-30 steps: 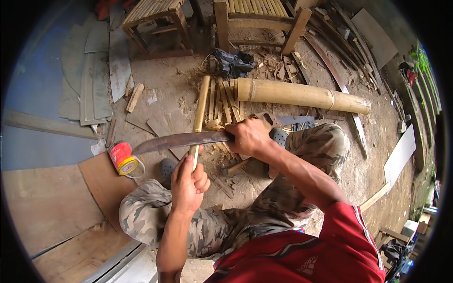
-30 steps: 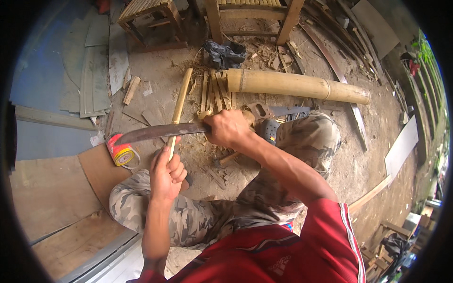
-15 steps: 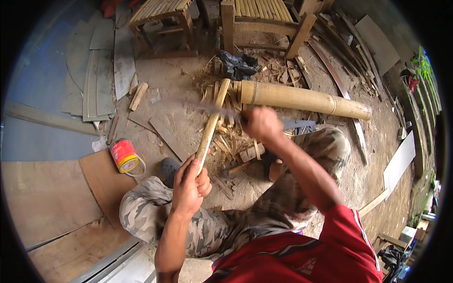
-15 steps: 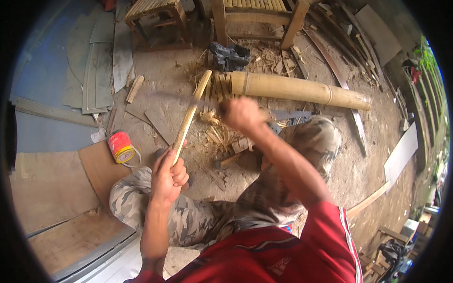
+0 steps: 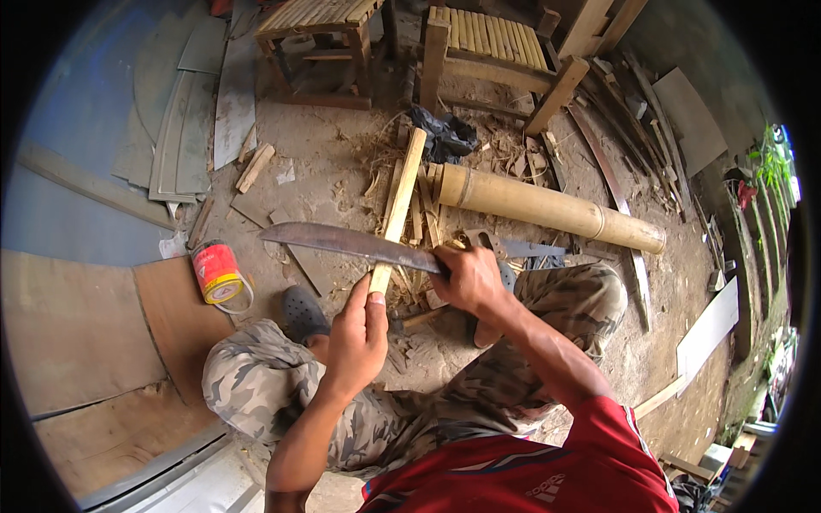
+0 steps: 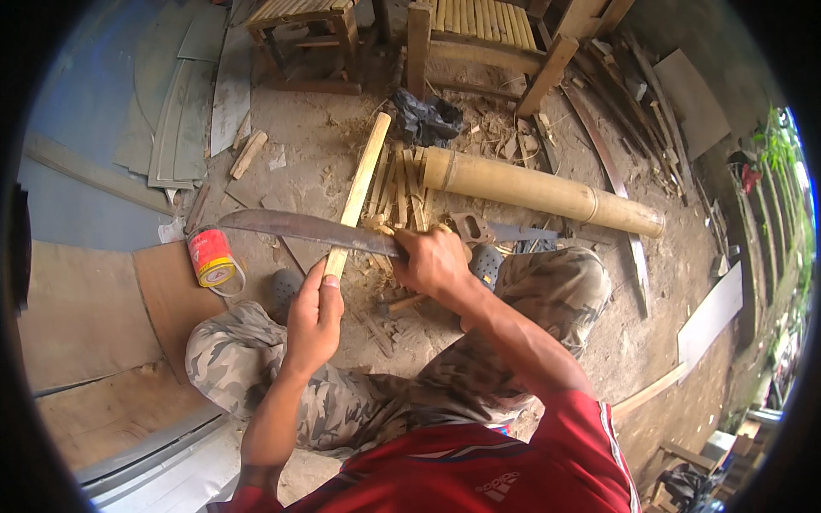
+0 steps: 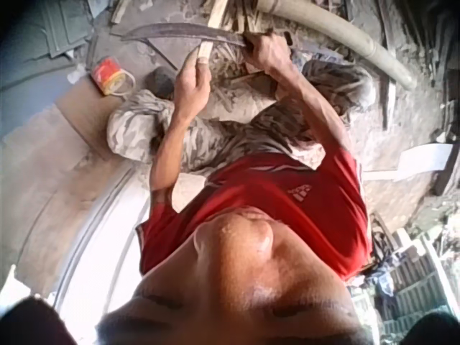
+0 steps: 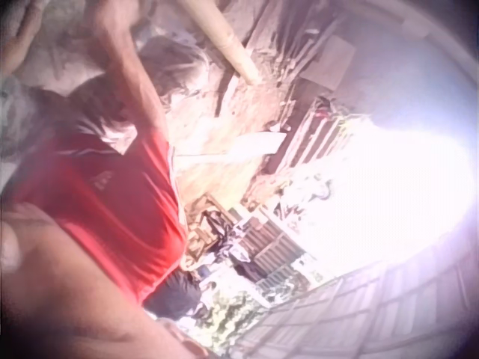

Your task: The person sits on the floor and uses a curved knife to shave and smooth a thin bamboo strip. After shaping the strip, the person places it onto the slatted seat of a small bamboo stool.

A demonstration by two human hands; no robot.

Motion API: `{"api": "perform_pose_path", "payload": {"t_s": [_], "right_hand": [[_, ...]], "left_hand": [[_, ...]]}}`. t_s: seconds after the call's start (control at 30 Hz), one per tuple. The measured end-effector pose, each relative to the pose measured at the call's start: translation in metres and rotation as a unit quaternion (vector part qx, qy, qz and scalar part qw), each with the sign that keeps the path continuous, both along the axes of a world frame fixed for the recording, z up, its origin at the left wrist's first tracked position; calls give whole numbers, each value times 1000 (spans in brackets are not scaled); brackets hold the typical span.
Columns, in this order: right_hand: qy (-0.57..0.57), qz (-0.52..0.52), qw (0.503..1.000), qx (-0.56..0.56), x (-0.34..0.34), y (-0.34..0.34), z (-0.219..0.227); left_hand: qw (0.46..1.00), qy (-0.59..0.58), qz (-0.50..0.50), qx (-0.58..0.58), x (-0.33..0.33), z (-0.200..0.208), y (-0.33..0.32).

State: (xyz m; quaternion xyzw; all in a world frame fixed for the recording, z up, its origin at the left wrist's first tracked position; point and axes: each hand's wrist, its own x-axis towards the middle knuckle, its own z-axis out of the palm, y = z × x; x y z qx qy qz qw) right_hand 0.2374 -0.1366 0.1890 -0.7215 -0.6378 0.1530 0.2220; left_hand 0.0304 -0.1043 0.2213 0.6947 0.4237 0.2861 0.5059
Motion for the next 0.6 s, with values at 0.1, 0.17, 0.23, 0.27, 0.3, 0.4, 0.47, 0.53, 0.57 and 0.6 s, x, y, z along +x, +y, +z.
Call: {"api": "perform_pose_path", "payload": {"t_s": [0.1,0.17,0.23,0.27,0.3,0.4,0.47,0.53,0.57,0.6], "right_hand": [[-16,85,991,98,-8,-8,-3],[-21,54,997,52,0,-2,-13],[-6,-31,999,-10,7,11,4],[-43,-33,998,36,10,15,4],[-38,-7,998,44,6,10,3],[-28,45,998,35,-4,1,3],[-29,19,998,48,10,13,-7],[-42,-6,999,17,5,18,-13],[-44,1,999,-14,1,16,-7],[-40,8,999,4,-3,12,-12]], "left_hand": [[992,84,-21,92,0,-2,1],[984,97,-18,148,2,3,-1],[981,116,-5,157,6,8,-4],[979,124,-2,162,8,8,-3],[977,132,2,168,9,8,-2],[969,144,-15,200,8,8,-1],[965,153,-17,212,7,6,1],[962,171,-7,213,7,3,5],[964,175,-1,200,6,1,5],[965,179,3,193,6,2,6]]}}
